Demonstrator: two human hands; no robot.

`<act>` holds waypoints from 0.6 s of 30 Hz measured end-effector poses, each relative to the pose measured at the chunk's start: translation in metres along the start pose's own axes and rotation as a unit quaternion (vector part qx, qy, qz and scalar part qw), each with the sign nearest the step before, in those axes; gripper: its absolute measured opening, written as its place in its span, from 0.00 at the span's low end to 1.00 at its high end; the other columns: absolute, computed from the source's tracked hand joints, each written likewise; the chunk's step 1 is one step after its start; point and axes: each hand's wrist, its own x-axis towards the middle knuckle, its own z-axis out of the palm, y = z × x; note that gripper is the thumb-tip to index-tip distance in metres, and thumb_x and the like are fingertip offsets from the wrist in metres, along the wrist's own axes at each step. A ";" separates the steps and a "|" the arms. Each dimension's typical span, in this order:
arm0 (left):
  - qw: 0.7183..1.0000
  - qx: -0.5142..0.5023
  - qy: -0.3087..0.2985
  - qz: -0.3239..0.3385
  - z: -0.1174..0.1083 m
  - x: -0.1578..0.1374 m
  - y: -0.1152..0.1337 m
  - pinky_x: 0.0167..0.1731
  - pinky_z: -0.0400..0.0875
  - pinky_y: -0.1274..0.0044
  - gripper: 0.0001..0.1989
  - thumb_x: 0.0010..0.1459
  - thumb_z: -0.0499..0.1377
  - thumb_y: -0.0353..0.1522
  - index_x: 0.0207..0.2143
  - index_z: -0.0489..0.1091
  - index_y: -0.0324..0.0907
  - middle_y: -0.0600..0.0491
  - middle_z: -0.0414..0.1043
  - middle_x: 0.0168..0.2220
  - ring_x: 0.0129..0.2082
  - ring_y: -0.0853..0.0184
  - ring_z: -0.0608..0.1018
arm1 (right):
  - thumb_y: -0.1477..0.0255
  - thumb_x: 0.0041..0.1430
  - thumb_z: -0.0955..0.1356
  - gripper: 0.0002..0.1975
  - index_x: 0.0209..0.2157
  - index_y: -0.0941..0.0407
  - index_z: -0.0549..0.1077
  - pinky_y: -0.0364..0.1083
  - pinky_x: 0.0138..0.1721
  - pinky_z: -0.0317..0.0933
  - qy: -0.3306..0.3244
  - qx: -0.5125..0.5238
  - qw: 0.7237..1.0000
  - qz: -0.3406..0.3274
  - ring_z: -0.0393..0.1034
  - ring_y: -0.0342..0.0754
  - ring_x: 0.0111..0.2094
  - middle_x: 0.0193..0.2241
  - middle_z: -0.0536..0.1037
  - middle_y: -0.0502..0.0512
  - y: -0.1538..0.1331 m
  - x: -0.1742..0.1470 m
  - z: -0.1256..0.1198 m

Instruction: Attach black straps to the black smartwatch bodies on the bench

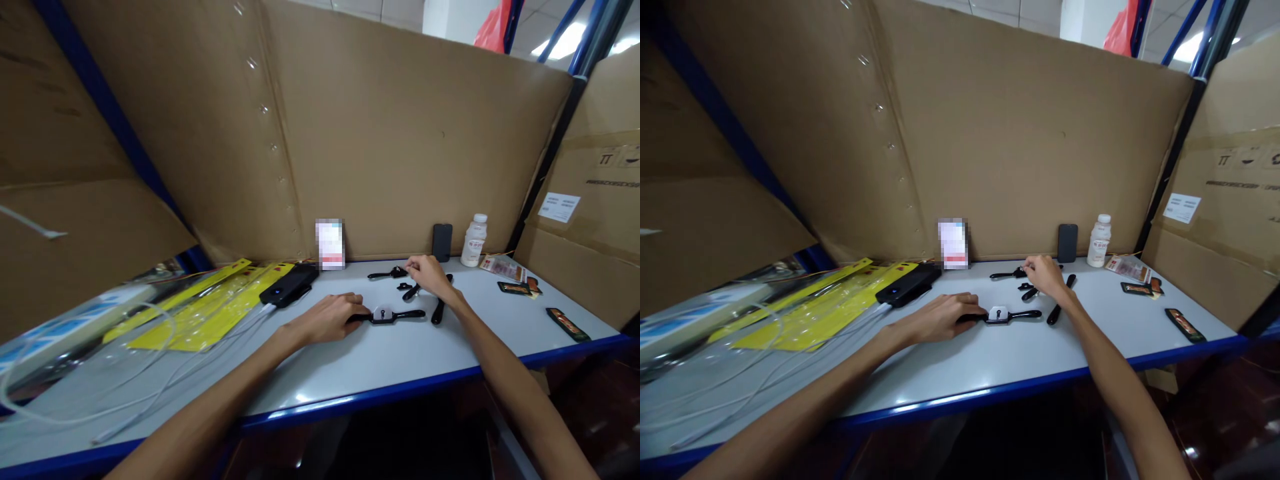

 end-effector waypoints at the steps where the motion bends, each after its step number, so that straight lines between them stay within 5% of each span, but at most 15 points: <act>1: 1.000 0.000 -0.001 -0.001 0.000 0.000 0.000 0.40 0.70 0.74 0.18 0.61 0.57 0.27 0.52 0.76 0.47 0.50 0.76 0.45 0.45 0.60 0.79 | 0.73 0.63 0.66 0.10 0.37 0.57 0.82 0.43 0.37 0.61 -0.007 -0.061 0.998 0.019 0.77 0.50 0.38 0.36 0.83 0.60 0.004 -0.001 -0.007; 4: 1.000 -0.001 -0.002 -0.003 -0.001 0.000 0.001 0.41 0.70 0.74 0.18 0.61 0.57 0.27 0.52 0.76 0.47 0.50 0.76 0.45 0.45 0.60 0.79 | 0.75 0.59 0.68 0.09 0.34 0.57 0.82 0.44 0.36 0.60 -0.079 -0.186 0.978 0.057 0.77 0.54 0.41 0.39 0.84 0.63 0.013 -0.005 -0.018; 7: 1.000 0.001 -0.004 -0.002 -0.002 0.000 0.002 0.41 0.70 0.74 0.18 0.61 0.57 0.28 0.52 0.76 0.47 0.49 0.76 0.45 0.45 0.60 0.79 | 0.77 0.56 0.69 0.08 0.33 0.55 0.82 0.43 0.34 0.58 -0.142 -0.194 0.970 0.047 0.78 0.52 0.41 0.39 0.84 0.60 0.015 -0.005 -0.016; 13: 1.000 0.000 0.001 0.002 -0.002 0.000 0.002 0.40 0.70 0.74 0.18 0.61 0.57 0.28 0.52 0.76 0.47 0.49 0.76 0.44 0.44 0.61 0.79 | 0.75 0.60 0.69 0.14 0.46 0.54 0.80 0.43 0.40 0.60 -0.101 -0.127 0.986 -0.028 0.76 0.54 0.48 0.46 0.83 0.59 0.010 -0.001 0.012; 18: 1.000 -0.001 0.007 0.002 0.000 0.000 0.001 0.40 0.69 0.74 0.18 0.61 0.57 0.28 0.52 0.76 0.47 0.50 0.76 0.44 0.44 0.61 0.79 | 0.81 0.58 0.69 0.20 0.52 0.56 0.79 0.44 0.45 0.62 -0.129 -0.118 0.984 -0.025 0.74 0.57 0.52 0.51 0.80 0.63 0.014 -0.001 0.035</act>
